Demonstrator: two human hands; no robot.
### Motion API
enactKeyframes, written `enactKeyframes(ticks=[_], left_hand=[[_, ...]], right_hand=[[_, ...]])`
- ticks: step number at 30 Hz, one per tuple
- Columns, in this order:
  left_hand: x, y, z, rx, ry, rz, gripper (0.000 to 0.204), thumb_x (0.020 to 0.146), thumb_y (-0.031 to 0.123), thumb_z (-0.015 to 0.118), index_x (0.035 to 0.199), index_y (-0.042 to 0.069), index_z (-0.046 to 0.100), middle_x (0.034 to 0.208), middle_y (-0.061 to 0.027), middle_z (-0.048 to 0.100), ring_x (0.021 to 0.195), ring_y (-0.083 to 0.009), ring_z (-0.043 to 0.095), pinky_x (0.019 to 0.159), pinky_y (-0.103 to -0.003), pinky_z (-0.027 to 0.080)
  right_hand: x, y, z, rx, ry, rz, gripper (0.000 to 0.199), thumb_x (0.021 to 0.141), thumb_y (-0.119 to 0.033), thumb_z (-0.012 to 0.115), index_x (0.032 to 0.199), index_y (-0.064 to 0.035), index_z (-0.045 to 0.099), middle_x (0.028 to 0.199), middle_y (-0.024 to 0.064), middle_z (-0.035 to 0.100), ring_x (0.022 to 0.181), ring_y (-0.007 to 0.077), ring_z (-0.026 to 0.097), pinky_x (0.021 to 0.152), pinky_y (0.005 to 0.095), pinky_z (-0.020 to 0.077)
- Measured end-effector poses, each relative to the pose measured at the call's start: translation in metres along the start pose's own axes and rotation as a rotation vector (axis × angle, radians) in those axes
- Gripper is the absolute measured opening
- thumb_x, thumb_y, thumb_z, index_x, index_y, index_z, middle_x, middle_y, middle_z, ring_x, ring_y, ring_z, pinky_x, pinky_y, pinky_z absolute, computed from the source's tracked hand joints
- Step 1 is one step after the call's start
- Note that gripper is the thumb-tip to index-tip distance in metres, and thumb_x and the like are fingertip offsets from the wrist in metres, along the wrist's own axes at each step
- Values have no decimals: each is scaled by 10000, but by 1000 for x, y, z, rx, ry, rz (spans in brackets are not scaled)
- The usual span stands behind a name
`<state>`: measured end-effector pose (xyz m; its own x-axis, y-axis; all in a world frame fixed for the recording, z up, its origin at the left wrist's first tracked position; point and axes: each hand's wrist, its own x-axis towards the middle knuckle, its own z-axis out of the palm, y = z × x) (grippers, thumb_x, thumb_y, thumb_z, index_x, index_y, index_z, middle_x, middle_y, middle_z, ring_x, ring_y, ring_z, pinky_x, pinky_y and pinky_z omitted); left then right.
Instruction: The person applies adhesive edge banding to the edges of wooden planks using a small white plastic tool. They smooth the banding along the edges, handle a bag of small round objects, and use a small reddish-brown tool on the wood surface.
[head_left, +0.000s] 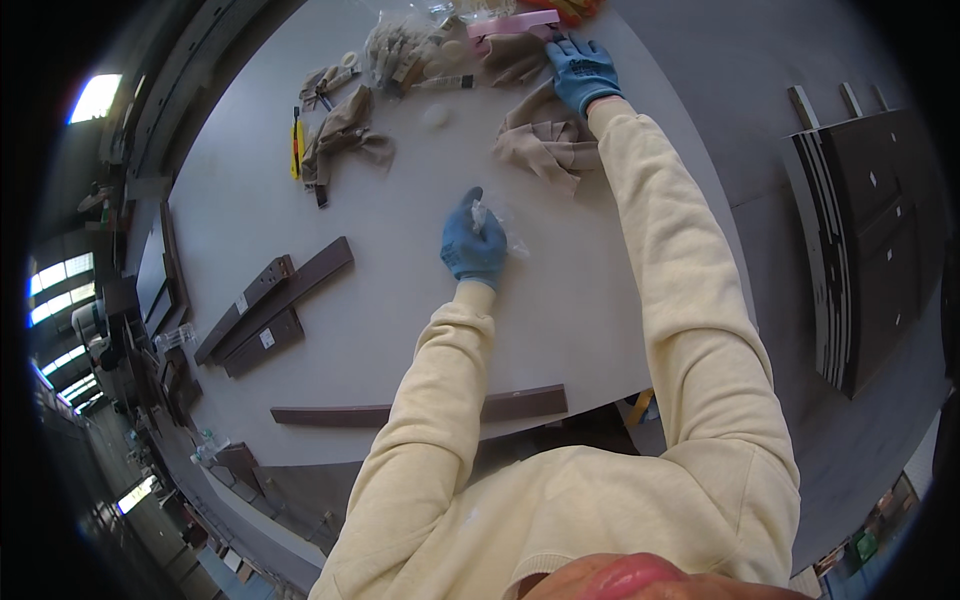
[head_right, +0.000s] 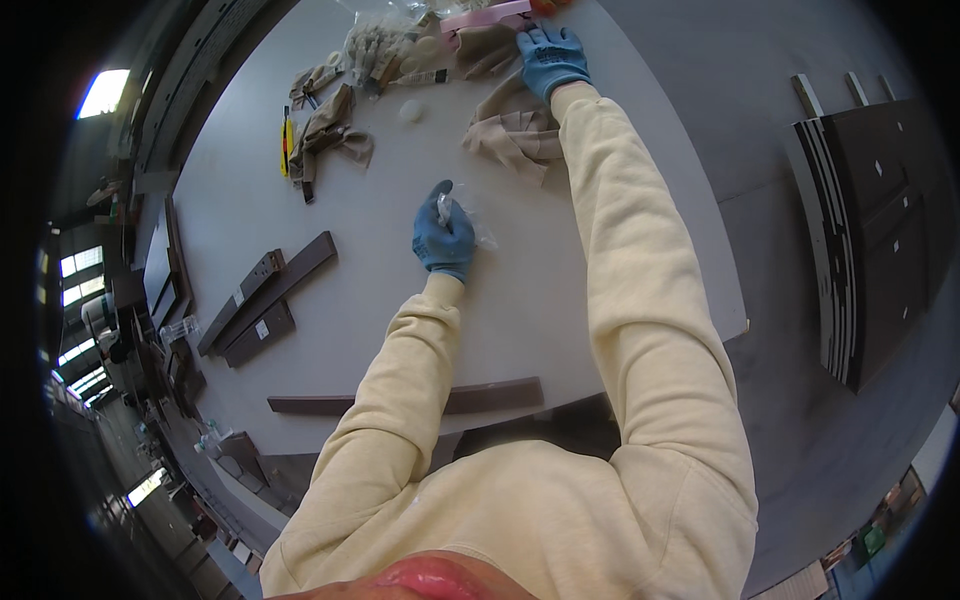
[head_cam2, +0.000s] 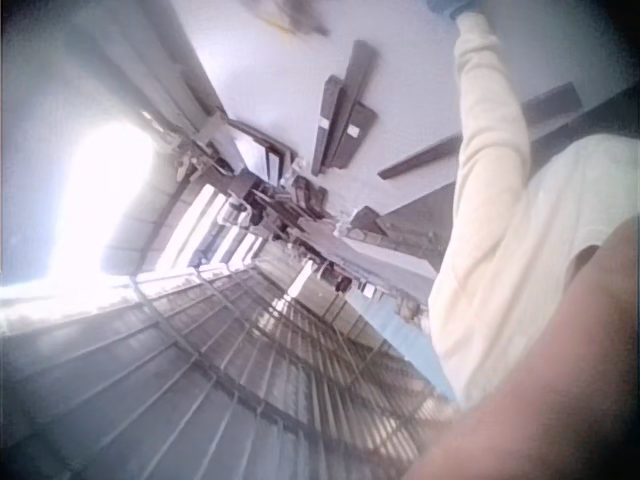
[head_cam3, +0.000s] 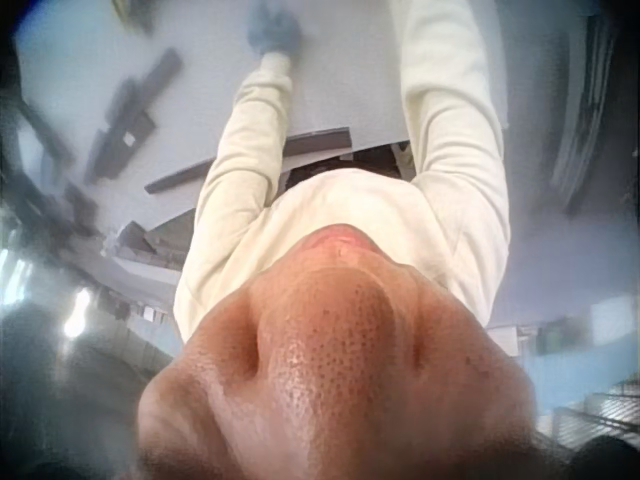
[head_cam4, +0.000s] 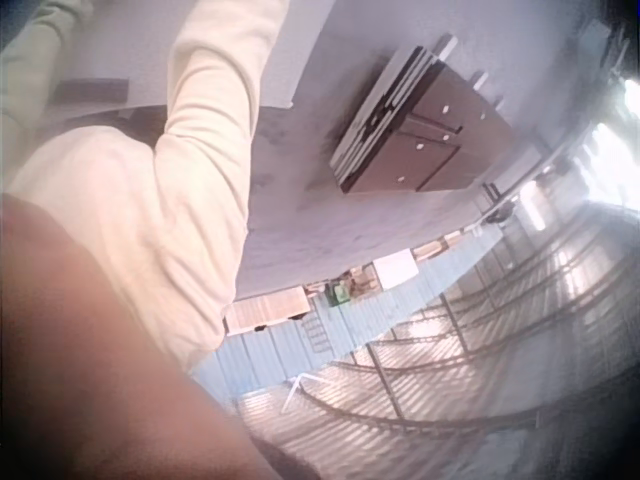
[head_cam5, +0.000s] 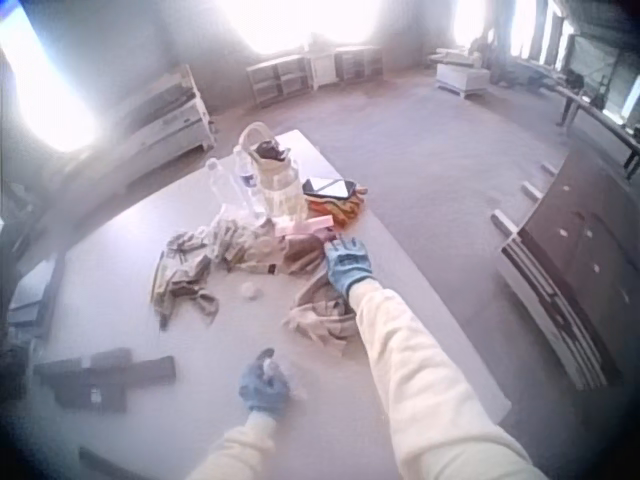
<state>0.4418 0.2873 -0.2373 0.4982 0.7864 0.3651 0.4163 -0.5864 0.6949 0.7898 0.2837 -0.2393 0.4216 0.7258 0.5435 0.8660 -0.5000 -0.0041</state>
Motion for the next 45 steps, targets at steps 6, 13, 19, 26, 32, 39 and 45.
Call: enactKeyframes(ticks=[6, 13, 19, 26, 32, 39, 45], left_hand=[[2, 8, 1, 20, 17, -47, 352, 952, 170, 675, 1284, 94, 760, 1061, -169, 770, 940, -371, 728, 883, -453, 588], [1, 5, 1, 65, -5, -46, 357, 960, 201, 677, 1299, 120, 755, 1059, -159, 756, 949, -373, 723, 875, -461, 586], [1, 7, -1, 116, -29, -69, 363, 960, 198, 678, 1312, 136, 740, 1088, -157, 740, 999, -373, 713, 891, -467, 579], [0, 8, 0, 138, -10, -48, 312, 975, 215, 674, 1263, 133, 763, 1032, -164, 750, 951, -388, 721, 871, -472, 586], [1, 2, 5, 93, 25, 12, 254, 993, 262, 672, 1176, 116, 773, 1056, -178, 768, 941, -409, 726, 851, -487, 588], [42, -9, -6, 129, -63, -320, 539, 989, 554, 659, 1153, 47, 739, 1121, -224, 774, 1033, -437, 738, 934, -501, 575], [120, -52, -67, -194, 92, 44, 925, 863, 522, 877, 1538, -5, 527, 1549, -260, 522, 1445, -368, 473, 1227, -467, 370]], right_hand=[[6, 5, -19, 44, -436, 40, 344, 937, -181, 658, 1275, -135, 703, 1330, 121, 711, 1282, 312, 626, 1072, 482, 490], [9, 2, -3, -14, -149, 36, 195, 949, -212, 649, 1061, -160, 801, 1089, 94, 811, 1060, 323, 768, 865, 480, 585], [19, 1, -33, 49, -623, 168, 233, 924, -179, 672, 1110, -114, 796, 1176, 177, 787, 1098, 433, 745, 924, 499, 610], [-20, 12, -95, 197, -596, 455, 257, 917, -189, 646, 1080, -124, 833, 1069, 218, 792, 972, 431, 767, 821, 480, 600], [-115, 26, -176, 997, -376, 1037, 227, 938, -176, 648, 1021, -7, 774, 905, 131, 780, 834, 213, 740, 811, 355, 586], [-229, -58, -308, 1206, -195, 1181, 221, 1042, -156, 586, 1117, 10, 712, 982, 106, 782, 809, 155, 744, 760, 300, 602], [-334, -158, -382, 1219, -322, 1337, 190, 1066, -115, 550, 1113, 14, 682, 1095, 116, 801, 720, 134, 743, 656, 268, 577]])
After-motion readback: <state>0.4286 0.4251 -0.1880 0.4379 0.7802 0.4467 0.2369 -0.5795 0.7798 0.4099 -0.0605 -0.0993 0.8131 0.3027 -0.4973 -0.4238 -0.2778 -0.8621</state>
